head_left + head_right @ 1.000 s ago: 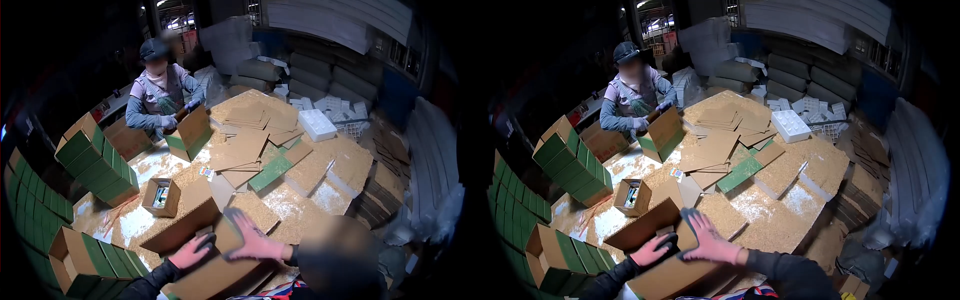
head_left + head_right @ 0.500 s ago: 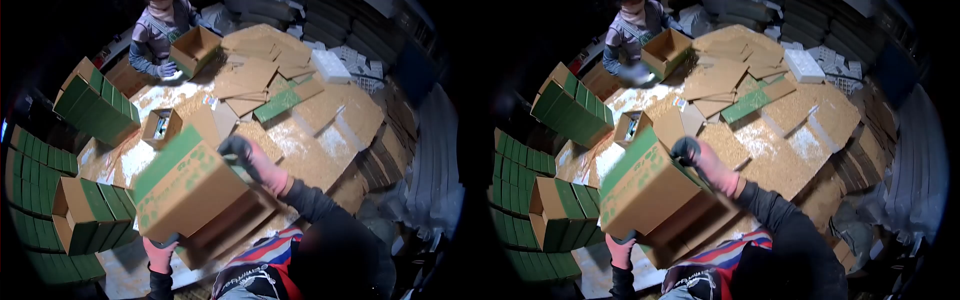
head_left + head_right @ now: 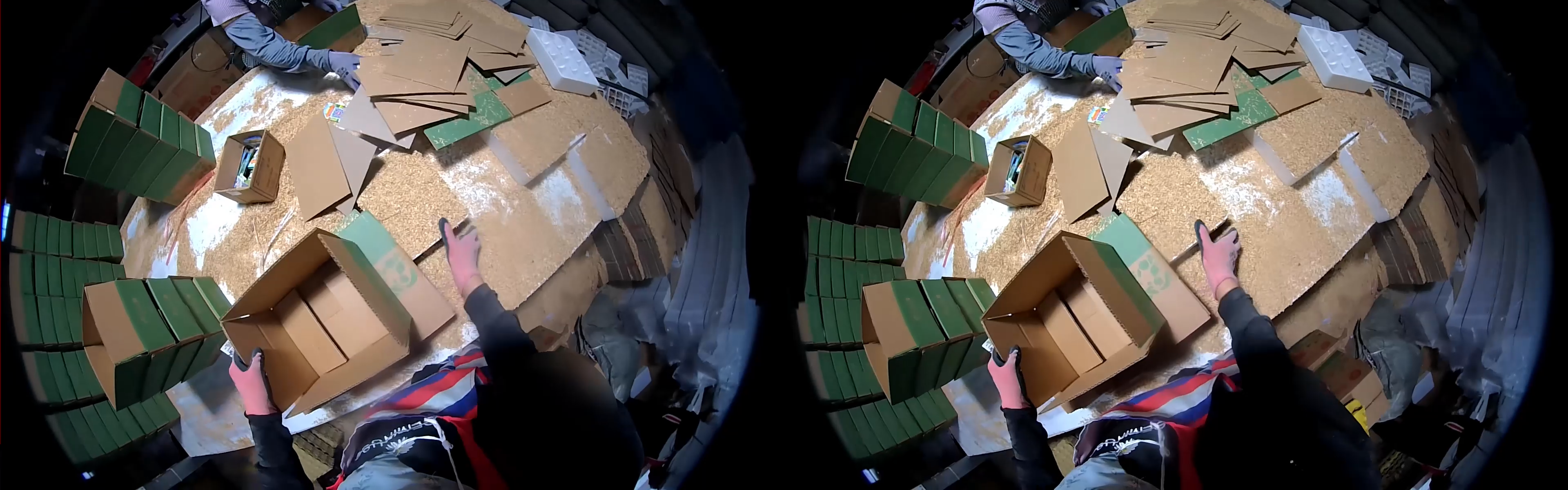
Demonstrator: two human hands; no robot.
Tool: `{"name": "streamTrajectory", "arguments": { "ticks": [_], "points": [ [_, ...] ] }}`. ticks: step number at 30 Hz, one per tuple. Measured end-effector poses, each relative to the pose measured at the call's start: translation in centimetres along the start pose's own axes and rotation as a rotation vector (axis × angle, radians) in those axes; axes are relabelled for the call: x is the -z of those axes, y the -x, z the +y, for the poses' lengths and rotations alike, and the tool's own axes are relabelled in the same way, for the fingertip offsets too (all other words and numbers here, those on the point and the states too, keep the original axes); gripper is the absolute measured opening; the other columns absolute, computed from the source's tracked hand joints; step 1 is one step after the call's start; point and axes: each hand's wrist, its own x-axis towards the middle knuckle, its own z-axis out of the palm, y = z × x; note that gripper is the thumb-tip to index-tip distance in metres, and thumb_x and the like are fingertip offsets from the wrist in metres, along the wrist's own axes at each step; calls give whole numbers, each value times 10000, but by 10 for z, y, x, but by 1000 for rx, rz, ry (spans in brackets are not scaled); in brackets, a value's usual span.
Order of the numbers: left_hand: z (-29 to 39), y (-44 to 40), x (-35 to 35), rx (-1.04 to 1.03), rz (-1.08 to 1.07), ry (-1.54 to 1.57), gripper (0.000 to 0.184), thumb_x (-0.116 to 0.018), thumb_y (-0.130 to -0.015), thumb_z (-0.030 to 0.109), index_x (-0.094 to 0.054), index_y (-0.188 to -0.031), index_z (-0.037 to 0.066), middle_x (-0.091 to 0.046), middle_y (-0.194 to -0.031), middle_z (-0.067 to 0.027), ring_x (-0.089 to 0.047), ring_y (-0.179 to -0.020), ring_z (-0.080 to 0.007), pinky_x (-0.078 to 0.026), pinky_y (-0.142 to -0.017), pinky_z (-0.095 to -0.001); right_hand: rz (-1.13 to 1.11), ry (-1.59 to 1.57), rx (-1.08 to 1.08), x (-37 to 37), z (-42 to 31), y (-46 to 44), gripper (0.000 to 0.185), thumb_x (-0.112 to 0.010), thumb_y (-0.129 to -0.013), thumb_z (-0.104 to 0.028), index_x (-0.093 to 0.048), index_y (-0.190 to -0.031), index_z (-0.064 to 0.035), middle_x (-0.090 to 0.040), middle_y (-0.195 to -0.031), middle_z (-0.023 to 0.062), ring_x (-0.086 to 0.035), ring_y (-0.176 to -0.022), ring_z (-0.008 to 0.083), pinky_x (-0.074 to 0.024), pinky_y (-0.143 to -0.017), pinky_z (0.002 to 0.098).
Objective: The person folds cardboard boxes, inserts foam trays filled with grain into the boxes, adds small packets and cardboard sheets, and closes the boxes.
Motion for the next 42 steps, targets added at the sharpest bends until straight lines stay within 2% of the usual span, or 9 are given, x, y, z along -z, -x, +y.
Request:
{"name": "streamTrajectory", "arguments": {
  "ticks": [7,15,18,20,23,28,33,39,42],
  "points": [
    [-4,3,-3,78,90,41,282,-614,-813,18,-591,-1082,-61,-647,-975,-82,-593,-834,-160,-468,-779,-277,144,211,23,-65,-74,-45,691,-538,-889,-427,-241,-1454,-159,-296,-1408,281,-350,-1249,423,-342,-992,512],
    [18,8,-6,182,88,64,318,-598,-809,-1,-579,-1121,-61,-635,-1011,-69,-585,-853,-132,-465,-775,-255,-118,329,142,-107,-109,-119,635,-489,-850,-605,-596,-1167,-65,-403,-1331,232,-331,-1251,430,-313,-999,546],
    [-1,5,-3,148,110,61,357,-602,-805,-2,-564,-1156,-52,-638,-1026,-76,-590,-870,-139,-468,-787,-259,-58,151,222,-120,-105,-120,494,-495,-898,-470,-616,-1109,-40,-493,-1279,210,-327,-1256,423,-316,-981,553],
    [-10,5,-1,109,95,102,386,-605,-800,-8,-553,-1180,-46,-639,-1038,-82,-593,-883,-144,-467,-803,-264,71,-127,468,-126,-113,-119,382,-559,-894,-330,-614,-1011,29,-623,-989,242,-562,-954,423,-445,-850,443],
    [0,5,-4,85,47,140,429,-612,-783,-22,-538,-1205,-47,-634,-1078,-95,-586,-942,-161,-450,-861,-278,-41,-111,476,-79,-157,-90,292,-585,-891,-218,-577,-950,68,-623,-929,266,-572,-890,445,-453,-778,435],
    [-16,4,-7,-25,127,65,443,-622,-788,7,-526,-1216,-55,-624,-1125,-122,-575,-1011,-198,-428,-909,-305,15,-334,635,62,-138,-75,174,-575,-892,-94,-587,-992,47,-614,-777,115,-519,-684,153,-429,-630,314],
    [-1,5,-22,-94,151,-54,431,-623,-845,95,-516,-1227,-72,-614,-1133,-194,-581,-1025,-270,-420,-930,-342,-327,-553,442,210,-145,5,331,-573,-945,-234,-583,-1143,32,-635,-1015,52,-597,-855,108,-483,-730,239],
    [56,-23,-61,-153,-48,-196,390,-470,-956,252,-523,-1251,2,-588,-1178,-221,-563,-1094,-319,-427,-929,-370,-731,-767,338,184,-207,111,325,-569,-948,-267,-569,-1140,-4,-624,-988,43,-609,-842,119,-506,-711,245],
    [-75,-88,-113,-579,-214,160,479,-452,-963,239,-378,-1375,7,-495,-1338,-170,-494,-1209,-272,-434,-975,-362,-1019,-874,201,127,-193,137,280,-565,-951,-257,-581,-1114,-31,-615,-962,15,-592,-817,100,-485,-693,233]
  ]
}}
